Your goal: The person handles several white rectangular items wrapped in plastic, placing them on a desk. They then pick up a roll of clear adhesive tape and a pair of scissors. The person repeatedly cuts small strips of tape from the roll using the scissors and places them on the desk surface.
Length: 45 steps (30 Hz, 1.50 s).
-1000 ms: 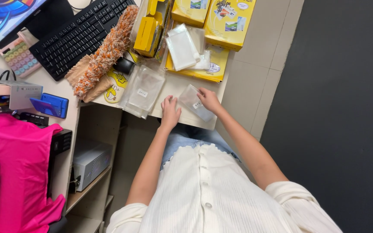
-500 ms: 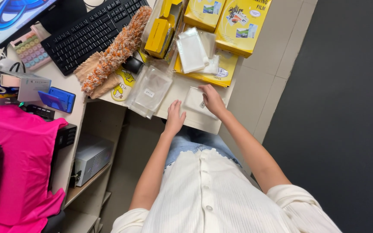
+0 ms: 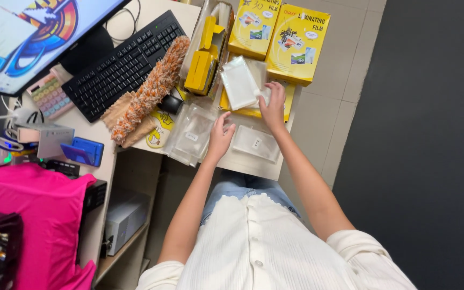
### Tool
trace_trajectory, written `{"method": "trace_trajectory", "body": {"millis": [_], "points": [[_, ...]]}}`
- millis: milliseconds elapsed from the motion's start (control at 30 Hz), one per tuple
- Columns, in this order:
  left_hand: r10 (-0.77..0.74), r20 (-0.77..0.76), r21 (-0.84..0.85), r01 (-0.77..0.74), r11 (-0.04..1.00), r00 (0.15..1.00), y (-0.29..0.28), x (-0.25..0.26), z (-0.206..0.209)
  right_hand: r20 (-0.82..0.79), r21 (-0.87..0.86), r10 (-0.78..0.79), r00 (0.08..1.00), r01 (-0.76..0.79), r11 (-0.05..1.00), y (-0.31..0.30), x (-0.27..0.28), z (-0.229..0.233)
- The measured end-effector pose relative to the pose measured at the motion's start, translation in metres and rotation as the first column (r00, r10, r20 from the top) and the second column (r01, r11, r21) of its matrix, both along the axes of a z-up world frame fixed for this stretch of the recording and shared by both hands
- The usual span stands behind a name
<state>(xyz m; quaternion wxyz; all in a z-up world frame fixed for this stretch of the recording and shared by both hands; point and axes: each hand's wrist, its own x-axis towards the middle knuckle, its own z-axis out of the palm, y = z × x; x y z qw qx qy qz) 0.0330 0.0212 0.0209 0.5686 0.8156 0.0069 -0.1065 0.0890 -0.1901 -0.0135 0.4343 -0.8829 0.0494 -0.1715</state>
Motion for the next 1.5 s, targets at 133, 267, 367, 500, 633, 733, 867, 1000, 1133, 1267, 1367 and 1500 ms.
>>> {"method": "trace_trajectory", "body": {"millis": [133,267,367,500,633,733,867,1000,1133,1267,1367,1500], "points": [[0.01,0.095,0.03,-0.013,0.999,0.995,-0.004,0.042,-0.043,-0.011,0.144,-0.045,0.999,0.046,0.988,0.0,0.029,-0.051],[0.042,-0.045,0.035,-0.04,0.999,0.998,0.001,0.07,-0.099,-0.316,0.182,-0.096,0.944,0.16,0.97,0.012,0.037,-0.091],[0.032,-0.122,0.05,-0.026,0.998,0.992,0.005,0.081,-0.105,-0.445,0.244,-0.001,0.895,0.123,0.962,0.018,0.027,-0.096],[-0.087,-0.521,-0.529,-0.242,0.813,0.849,0.015,0.077,-0.083,-0.513,0.604,0.122,0.85,0.257,0.754,0.013,0.012,-0.077],[-0.152,-0.527,-0.571,-0.215,0.792,0.836,0.02,0.074,-0.05,-0.295,0.783,0.157,0.943,0.144,0.605,-0.009,0.003,-0.063],[-0.105,-0.483,-0.522,-0.189,0.832,0.869,0.021,0.075,-0.04,-0.302,0.694,0.011,0.953,0.212,0.688,-0.026,-0.003,-0.073],[-0.074,-0.461,-0.429,-0.149,0.891,0.884,0.013,0.079,-0.027,-0.114,0.791,-0.1,0.988,0.151,0.593,-0.031,-0.017,-0.006],[-0.256,-0.201,-0.186,0.22,0.958,0.945,0.003,0.079,-0.035,-0.068,0.928,-0.032,0.997,0.075,0.364,-0.037,-0.027,0.048],[-0.181,-0.297,-0.341,0.073,0.937,0.937,-0.011,0.075,0.004,-0.125,0.937,0.067,0.99,0.096,0.336,-0.038,-0.038,0.069],[-0.091,-0.369,-0.537,-0.132,0.833,0.925,-0.016,0.072,0.029,-0.214,0.901,0.169,0.962,0.127,0.415,-0.036,-0.052,0.069],[-0.064,-0.276,-0.55,-0.102,0.829,0.959,-0.01,0.067,0.012,-0.17,0.929,0.224,0.96,0.08,0.363,-0.043,-0.066,0.023],[0.0,-0.209,-0.493,-0.106,0.863,0.978,-0.001,0.06,0.012,-0.21,0.946,0.227,0.951,0.139,0.291,-0.039,-0.072,0.035]]}}
